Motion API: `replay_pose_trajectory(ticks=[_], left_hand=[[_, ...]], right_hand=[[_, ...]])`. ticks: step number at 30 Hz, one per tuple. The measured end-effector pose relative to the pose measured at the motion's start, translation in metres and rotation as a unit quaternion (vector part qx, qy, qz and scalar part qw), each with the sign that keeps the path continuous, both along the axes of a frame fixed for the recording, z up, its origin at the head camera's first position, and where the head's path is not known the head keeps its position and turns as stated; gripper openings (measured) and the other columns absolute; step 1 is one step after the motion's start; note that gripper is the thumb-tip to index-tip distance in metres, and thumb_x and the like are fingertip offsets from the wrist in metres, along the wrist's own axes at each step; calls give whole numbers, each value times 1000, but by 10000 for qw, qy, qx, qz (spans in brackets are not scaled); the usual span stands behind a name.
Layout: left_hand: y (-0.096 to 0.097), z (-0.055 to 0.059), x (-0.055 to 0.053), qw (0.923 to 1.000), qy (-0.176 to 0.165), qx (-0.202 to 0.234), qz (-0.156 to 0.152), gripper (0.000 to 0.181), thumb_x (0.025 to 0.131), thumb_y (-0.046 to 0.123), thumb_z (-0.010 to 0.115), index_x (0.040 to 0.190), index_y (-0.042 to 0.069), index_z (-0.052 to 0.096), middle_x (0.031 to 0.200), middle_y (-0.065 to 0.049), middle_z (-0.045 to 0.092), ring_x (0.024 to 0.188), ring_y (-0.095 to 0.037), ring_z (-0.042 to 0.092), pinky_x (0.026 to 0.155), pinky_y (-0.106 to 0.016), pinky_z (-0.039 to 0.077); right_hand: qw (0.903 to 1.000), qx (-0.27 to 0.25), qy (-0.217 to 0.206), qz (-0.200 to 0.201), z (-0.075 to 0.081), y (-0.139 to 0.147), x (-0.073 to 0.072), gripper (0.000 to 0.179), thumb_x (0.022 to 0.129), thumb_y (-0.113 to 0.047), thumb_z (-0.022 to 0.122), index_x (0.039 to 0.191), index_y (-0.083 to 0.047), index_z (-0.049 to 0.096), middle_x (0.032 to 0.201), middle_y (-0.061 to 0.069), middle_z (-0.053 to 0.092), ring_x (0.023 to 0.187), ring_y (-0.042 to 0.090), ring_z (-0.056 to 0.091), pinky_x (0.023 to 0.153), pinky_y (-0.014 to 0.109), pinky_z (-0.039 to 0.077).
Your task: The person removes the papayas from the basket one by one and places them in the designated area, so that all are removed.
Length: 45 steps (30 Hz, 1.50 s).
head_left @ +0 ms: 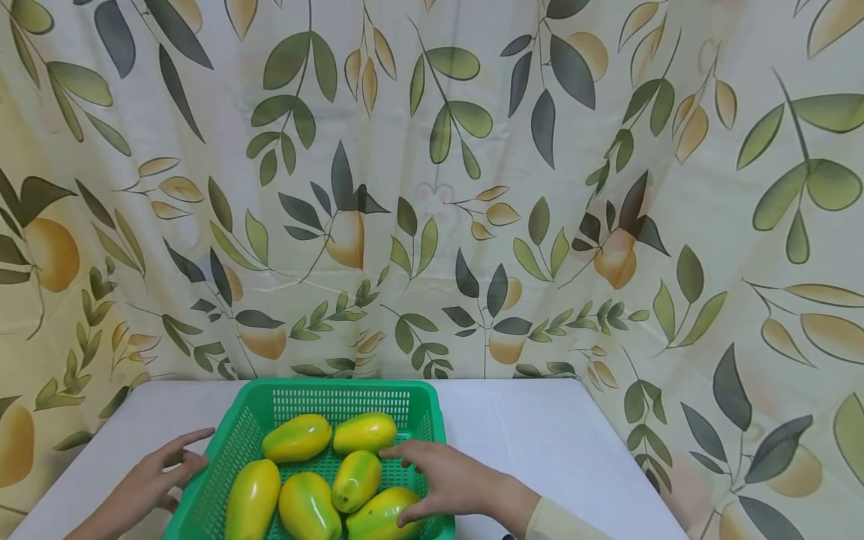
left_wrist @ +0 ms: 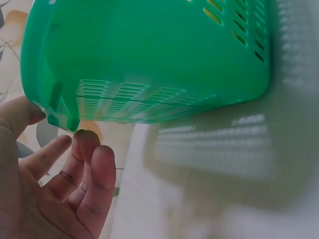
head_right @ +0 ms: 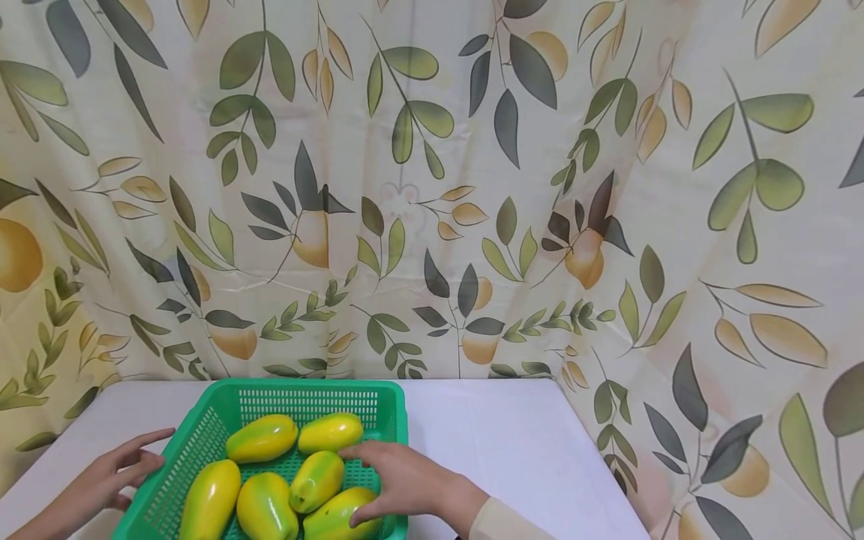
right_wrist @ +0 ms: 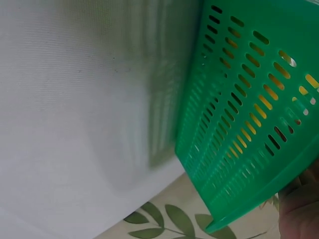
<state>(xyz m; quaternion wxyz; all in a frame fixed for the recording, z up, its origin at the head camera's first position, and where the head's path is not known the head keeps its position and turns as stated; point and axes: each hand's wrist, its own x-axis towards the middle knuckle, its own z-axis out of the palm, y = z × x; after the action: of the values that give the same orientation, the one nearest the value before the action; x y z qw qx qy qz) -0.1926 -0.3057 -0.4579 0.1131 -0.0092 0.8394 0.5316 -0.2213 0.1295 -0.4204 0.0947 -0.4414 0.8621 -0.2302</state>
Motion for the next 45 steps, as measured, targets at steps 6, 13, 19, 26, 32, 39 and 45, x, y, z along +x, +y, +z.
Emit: replay_pose_trajectory(ticks=[6, 13, 19, 26, 32, 39, 45], left_hand=[[0, -2, -1, 9991, -156, 384, -73, 69, 92, 34, 49, 140, -3, 17, 97, -12, 57, 79, -27, 59, 62, -43, 53], [-2, -4, -2, 9974, -270, 662, -134, 69, 92, 32, 50, 141, -3, 15, 97, -12, 56, 81, -28, 59, 65, -45, 52], [-5, -5, -4, 9947, -447, 903, -219, 69, 93, 30, 49, 141, -3, 13, 99, -12, 55, 87, -28, 58, 70, -47, 51], [-5, -4, -4, 9914, -527, 1167, -280, 69, 93, 29, 49, 141, -2, 12, 101, -12, 54, 90, -27, 57, 73, -46, 50], [-5, -5, -3, 9852, -594, 1558, -388, 66, 93, 26, 49, 142, 2, 13, 104, -10, 55, 90, -27, 57, 74, -46, 50], [-7, -5, -2, 9816, -576, 1730, -565, 59, 94, 24, 48, 142, 5, 17, 106, -9, 55, 91, -28, 58, 74, -47, 50], [-7, -6, -2, 9818, -564, 1703, -620, 62, 95, 24, 46, 142, 1, 12, 106, -11, 54, 91, -29, 57, 74, -48, 49]], right_hand=[[9997, 116, -212, 8, 0, -3, -1, 70, 70, -53, 68, 129, -22, 47, 122, -16, 49, 96, -2, 49, 78, 20, 45], [9992, 219, -317, 89, 0, -7, -3, 66, 69, -47, 72, 125, -20, 51, 118, -13, 54, 91, -2, 52, 74, 18, 46], [9980, 414, -450, 129, 0, -11, -7, 63, 67, -42, 76, 122, -18, 54, 116, -9, 56, 89, 0, 54, 72, 16, 45], [9961, 619, -609, 147, 5, -17, -8, 60, 66, -37, 79, 118, -17, 57, 110, -11, 58, 83, -3, 54, 70, 14, 45], [9942, 794, -696, 198, 7, -19, -8, 57, 65, -35, 80, 115, -16, 59, 106, -12, 60, 80, -3, 54, 69, 14, 45], [9929, 906, -737, 240, 8, -22, -8, 55, 64, -32, 81, 112, -16, 61, 101, -13, 60, 80, -3, 54, 69, 15, 45], [9922, 973, -712, 324, 7, -24, -9, 53, 63, -31, 81, 111, -16, 62, 97, -15, 60, 79, -3, 53, 69, 14, 45]])
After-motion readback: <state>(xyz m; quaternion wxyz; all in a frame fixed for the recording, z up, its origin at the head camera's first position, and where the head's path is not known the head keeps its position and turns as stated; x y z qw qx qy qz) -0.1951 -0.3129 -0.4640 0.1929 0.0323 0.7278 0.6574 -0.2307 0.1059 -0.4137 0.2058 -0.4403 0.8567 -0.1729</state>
